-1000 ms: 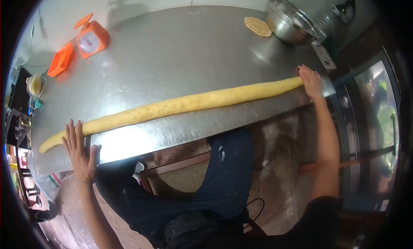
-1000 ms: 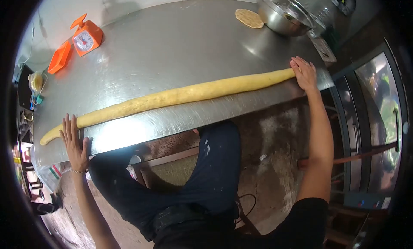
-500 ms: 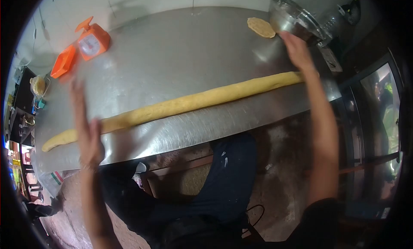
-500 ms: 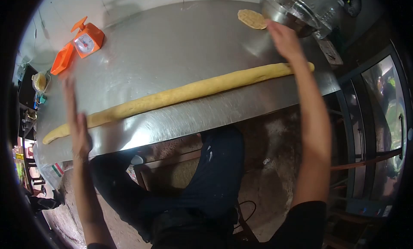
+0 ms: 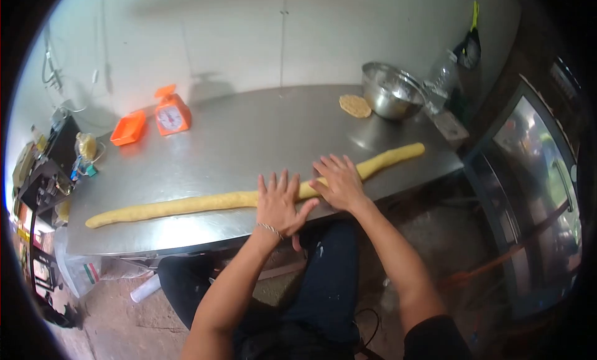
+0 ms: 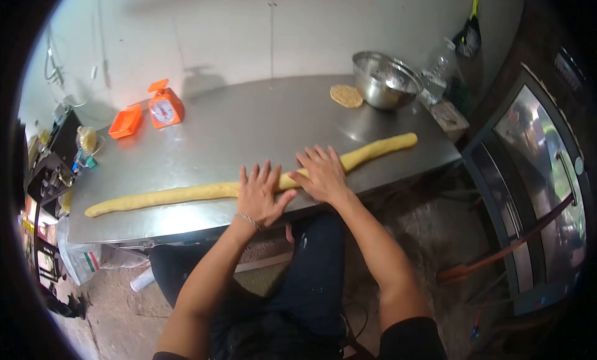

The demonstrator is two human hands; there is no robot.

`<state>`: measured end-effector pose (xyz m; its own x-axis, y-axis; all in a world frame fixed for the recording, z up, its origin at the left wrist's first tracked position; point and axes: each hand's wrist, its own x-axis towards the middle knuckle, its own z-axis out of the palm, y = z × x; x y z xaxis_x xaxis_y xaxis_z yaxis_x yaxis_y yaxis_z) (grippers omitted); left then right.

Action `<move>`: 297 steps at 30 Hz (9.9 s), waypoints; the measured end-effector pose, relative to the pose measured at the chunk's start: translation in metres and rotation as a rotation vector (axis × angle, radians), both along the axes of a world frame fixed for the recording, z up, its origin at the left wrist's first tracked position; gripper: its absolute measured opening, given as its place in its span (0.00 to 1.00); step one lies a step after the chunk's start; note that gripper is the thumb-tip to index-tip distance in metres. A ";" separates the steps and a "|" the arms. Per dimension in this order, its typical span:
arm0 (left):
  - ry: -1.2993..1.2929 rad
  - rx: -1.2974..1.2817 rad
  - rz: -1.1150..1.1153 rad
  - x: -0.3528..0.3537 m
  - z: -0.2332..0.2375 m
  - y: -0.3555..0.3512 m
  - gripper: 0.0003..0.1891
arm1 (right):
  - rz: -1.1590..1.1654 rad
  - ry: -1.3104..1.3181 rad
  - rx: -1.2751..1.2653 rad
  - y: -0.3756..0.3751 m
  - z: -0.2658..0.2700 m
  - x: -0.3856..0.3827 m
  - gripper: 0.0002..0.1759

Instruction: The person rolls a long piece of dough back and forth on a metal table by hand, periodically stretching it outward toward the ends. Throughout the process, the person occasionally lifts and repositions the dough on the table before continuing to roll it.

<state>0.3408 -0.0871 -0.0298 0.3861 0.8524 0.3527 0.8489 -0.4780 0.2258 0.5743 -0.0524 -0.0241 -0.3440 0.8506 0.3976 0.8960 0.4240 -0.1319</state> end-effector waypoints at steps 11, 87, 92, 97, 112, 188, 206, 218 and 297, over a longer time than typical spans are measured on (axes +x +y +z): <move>-0.045 -0.127 0.088 -0.025 -0.001 -0.055 0.55 | -0.037 -0.061 -0.068 -0.069 0.006 -0.020 0.53; 0.242 -0.478 0.484 -0.137 0.022 0.186 0.57 | -0.460 -0.001 -0.287 0.193 0.007 0.093 0.61; 0.217 -0.492 0.427 -0.133 0.033 0.133 0.60 | -0.465 -0.080 -0.381 0.146 0.013 0.091 0.57; 0.309 -0.390 0.329 -0.131 0.045 0.059 0.53 | -0.432 -0.142 -0.378 0.079 0.022 0.099 0.53; 0.204 -0.067 0.245 -0.145 0.015 -0.025 0.52 | -0.434 -0.158 -0.045 -0.040 -0.006 0.133 0.49; 0.209 -0.394 0.438 -0.173 0.020 0.119 0.55 | -0.513 -0.189 -0.202 0.126 -0.009 0.235 0.41; 0.150 -0.137 0.230 -0.180 0.020 -0.051 0.57 | -0.551 -0.023 -0.189 -0.064 -0.006 0.230 0.44; 0.179 -0.428 0.448 -0.177 0.032 0.111 0.53 | -0.576 -0.064 -0.256 0.101 0.014 0.256 0.43; -0.069 0.035 0.267 -0.136 0.056 0.070 0.48 | -0.066 0.132 0.145 0.061 0.057 0.168 0.29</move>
